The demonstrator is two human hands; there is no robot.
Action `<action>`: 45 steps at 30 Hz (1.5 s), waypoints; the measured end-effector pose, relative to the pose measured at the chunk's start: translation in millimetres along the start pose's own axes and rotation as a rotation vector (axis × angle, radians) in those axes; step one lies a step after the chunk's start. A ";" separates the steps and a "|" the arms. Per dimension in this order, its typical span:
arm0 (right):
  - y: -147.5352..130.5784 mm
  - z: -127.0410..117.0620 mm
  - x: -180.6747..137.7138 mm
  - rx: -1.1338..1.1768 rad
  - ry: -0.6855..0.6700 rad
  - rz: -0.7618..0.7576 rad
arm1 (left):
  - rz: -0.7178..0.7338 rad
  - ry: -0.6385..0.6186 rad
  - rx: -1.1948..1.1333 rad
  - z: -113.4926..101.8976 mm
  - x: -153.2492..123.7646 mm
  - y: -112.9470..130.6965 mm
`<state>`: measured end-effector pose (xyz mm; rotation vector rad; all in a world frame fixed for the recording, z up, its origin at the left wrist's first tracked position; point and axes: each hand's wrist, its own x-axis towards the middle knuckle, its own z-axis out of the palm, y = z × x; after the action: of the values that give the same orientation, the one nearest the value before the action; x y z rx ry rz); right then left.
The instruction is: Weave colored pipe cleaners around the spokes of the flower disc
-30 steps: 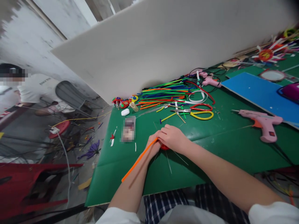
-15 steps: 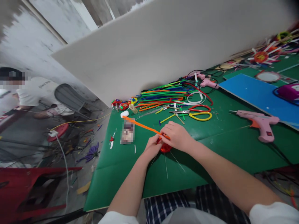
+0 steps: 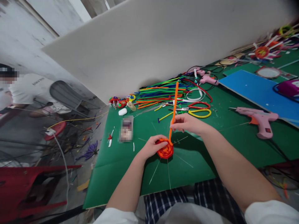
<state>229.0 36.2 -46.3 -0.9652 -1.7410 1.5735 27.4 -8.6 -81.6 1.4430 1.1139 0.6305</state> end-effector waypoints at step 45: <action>29.7 60.6 22.0 0.533 0.125 0.055 | 0.002 0.236 -0.647 -7.8 10.8 -5.3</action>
<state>170.7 21.6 -84.0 -0.8218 -1.1261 1.8358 23.5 4.0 -87.3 0.8263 0.9595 1.0678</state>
